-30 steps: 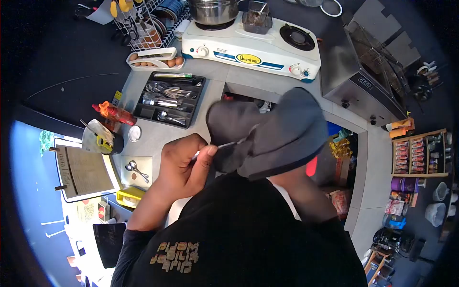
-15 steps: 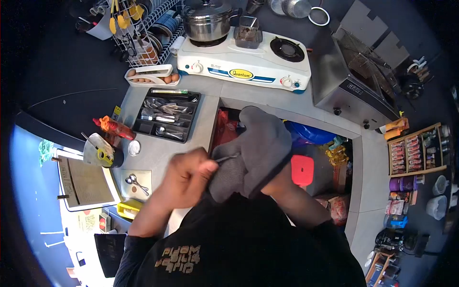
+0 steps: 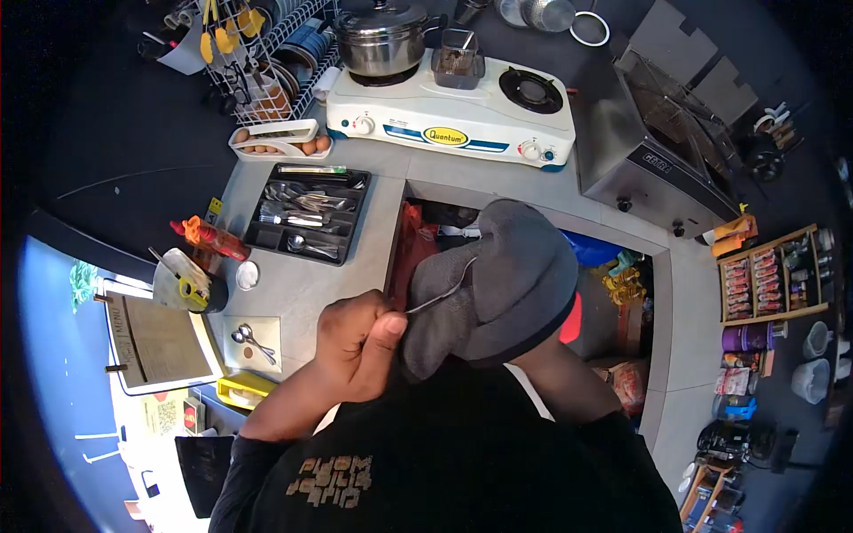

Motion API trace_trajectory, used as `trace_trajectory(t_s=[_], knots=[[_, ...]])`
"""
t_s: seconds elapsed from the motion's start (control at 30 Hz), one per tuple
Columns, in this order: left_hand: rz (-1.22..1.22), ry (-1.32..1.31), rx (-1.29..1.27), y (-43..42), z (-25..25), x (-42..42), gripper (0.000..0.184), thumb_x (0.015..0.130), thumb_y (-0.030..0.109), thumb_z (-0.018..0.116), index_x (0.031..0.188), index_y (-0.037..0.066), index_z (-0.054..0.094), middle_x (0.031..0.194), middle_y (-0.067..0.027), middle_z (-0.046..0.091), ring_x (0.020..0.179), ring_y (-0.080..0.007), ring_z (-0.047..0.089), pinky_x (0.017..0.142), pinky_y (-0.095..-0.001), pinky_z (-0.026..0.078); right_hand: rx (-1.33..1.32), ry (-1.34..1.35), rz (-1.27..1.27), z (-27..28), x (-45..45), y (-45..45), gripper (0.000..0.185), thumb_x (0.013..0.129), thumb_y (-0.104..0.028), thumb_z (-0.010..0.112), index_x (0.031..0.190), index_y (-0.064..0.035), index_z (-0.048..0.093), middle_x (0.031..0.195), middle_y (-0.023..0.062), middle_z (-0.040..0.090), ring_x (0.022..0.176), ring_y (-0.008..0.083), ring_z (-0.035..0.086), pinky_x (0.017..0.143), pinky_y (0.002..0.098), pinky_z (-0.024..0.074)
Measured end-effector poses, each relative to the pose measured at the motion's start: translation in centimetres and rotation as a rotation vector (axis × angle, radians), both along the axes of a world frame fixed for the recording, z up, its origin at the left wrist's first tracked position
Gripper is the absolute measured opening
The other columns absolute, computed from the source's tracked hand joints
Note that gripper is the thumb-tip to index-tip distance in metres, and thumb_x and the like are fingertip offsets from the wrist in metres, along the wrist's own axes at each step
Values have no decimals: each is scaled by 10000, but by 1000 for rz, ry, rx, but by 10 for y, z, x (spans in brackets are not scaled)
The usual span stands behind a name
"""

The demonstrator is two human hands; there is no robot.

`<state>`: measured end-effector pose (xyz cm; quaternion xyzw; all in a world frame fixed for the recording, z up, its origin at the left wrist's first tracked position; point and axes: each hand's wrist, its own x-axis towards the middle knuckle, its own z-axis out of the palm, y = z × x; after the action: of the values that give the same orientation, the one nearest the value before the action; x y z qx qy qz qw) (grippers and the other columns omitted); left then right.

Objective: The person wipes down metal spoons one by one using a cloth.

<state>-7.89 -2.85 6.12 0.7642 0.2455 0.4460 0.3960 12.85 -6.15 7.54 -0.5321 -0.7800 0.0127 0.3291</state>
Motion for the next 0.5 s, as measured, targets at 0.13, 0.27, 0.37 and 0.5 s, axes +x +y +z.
trace_trajectory(t_s=[0.13,0.27,0.37,0.5], knots=[[-45,-12,-21,-3,3,10,250,949,84,551,714,24,493,574,-75,449,467,-191,451,465,-322,337,38,225,-113,3,-11,2,484,791,-167,676,1217,4,521,1064,216,573,973,402,590,855,441,480],[-62,31,-15,1,7,3,254,970,130,495,746,10,489,602,-56,463,509,-147,450,495,-295,343,-62,432,-212,18,-17,2,483,810,-155,685,1234,-2,510,1082,195,575,991,387,585,897,436,460],[-90,92,18,8,14,3,272,969,129,497,726,6,493,595,-78,465,495,-182,451,493,-308,345,156,387,-156,-4,-14,-1,463,824,-220,687,1206,-17,521,1075,176,565,1023,364,554,949,455,409],[-179,145,-59,17,25,7,288,968,127,509,706,9,493,589,-90,457,488,-200,466,489,-322,343,-68,354,-65,-15,-14,-5,482,834,-322,675,1195,-38,529,1100,161,550,1084,336,515,997,458,360]])
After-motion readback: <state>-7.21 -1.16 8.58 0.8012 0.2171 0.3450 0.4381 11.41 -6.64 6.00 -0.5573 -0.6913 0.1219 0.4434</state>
